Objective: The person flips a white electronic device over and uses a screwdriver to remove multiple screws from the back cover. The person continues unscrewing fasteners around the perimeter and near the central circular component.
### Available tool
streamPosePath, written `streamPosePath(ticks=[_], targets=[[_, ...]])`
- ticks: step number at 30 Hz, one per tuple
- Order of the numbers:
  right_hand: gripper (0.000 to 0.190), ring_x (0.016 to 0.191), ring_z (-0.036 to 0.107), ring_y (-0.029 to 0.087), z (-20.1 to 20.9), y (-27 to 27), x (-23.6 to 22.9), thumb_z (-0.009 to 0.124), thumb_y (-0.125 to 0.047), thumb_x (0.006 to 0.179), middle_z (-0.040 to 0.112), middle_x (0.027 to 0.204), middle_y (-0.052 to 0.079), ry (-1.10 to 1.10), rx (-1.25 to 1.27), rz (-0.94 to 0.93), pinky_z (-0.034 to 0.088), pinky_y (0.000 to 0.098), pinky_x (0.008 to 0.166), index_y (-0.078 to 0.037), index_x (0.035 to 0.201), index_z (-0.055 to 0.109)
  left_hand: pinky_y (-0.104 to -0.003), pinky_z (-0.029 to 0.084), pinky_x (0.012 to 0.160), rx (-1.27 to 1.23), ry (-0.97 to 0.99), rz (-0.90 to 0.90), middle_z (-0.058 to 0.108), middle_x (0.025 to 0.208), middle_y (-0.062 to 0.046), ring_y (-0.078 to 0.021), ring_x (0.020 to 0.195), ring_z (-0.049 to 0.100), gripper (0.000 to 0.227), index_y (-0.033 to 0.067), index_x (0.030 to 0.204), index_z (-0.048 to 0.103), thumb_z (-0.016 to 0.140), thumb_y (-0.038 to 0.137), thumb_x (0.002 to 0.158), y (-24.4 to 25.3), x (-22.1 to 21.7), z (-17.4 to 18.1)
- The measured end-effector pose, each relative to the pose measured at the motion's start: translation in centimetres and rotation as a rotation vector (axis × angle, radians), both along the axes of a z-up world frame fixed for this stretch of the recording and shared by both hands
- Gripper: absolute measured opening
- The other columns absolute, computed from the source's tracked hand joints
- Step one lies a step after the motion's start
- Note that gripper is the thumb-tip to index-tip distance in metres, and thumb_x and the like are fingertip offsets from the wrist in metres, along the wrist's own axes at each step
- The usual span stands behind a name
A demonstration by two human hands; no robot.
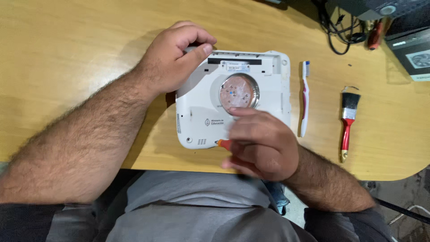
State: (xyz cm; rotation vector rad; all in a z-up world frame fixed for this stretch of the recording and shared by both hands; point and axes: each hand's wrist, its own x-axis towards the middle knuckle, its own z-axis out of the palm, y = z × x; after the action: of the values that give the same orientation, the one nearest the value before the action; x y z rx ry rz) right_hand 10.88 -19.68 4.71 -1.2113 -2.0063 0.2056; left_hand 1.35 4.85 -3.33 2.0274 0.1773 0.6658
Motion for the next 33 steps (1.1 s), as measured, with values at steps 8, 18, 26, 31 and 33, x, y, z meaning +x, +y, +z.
streamPosePath(ticks=[8,18,26,31,33], targets=[[0.028,0.070,0.063,0.022,-0.3,-0.1,0.1,0.083,-0.015,0.090,0.065,0.085,0.009,0.039,0.043,0.016,0.062,0.0593,0.098,-0.002,0.097,0.060,-0.038,0.049,0.097,0.056,0.081,-0.006,0.071,0.113,-0.009,-0.0232,0.110,0.065,0.019,0.0057,0.113,0.073,0.065,0.015,0.099,-0.3,-0.2,1.1],[0.022,0.062,0.069,0.027,-1.1,0.6,-0.9,0.084,-0.005,0.085,0.067,0.078,0.011,0.120,0.254,-0.053,0.067,0.0608,0.079,-0.006,0.087,0.062,-0.048,0.048,0.103,-0.032,0.082,-0.069,0.069,0.113,-0.018,-0.0375,0.116,0.065,0.016,0.0044,0.113,0.073,0.067,0.010,0.099,0.0,-0.3,1.2],[0.010,0.069,0.074,0.033,0.6,0.8,-1.0,0.070,-0.005,0.095,0.073,0.083,0.013,0.170,0.184,0.003,0.064,0.0614,0.084,-0.003,0.090,0.062,-0.047,0.047,0.104,-0.038,0.100,-0.050,0.070,0.113,-0.014,-0.0356,0.116,0.066,0.017,0.0057,0.112,0.073,0.068,0.012,0.098,0.0,-0.3,0.9],[0.021,0.056,0.068,0.029,-1.7,0.4,-0.1,0.084,-0.004,0.084,0.063,0.067,0.009,0.133,0.284,-0.041,0.067,0.0594,0.073,-0.003,0.085,0.063,-0.049,0.047,0.103,0.003,0.094,-0.039,0.070,0.114,-0.017,-0.0386,0.115,0.065,0.017,0.0035,0.112,0.073,0.069,0.011,0.097,-0.6,-0.4,1.7],[0.013,0.066,0.071,0.031,-0.4,0.7,-0.3,0.075,-0.012,0.092,0.067,0.076,0.010,0.107,0.257,-0.030,0.067,0.0608,0.079,-0.004,0.087,0.067,-0.048,0.047,0.104,0.068,0.106,-0.018,0.069,0.116,-0.014,-0.0368,0.117,0.064,0.018,0.0067,0.112,0.073,0.071,0.013,0.096,-0.8,-0.6,2.0]])
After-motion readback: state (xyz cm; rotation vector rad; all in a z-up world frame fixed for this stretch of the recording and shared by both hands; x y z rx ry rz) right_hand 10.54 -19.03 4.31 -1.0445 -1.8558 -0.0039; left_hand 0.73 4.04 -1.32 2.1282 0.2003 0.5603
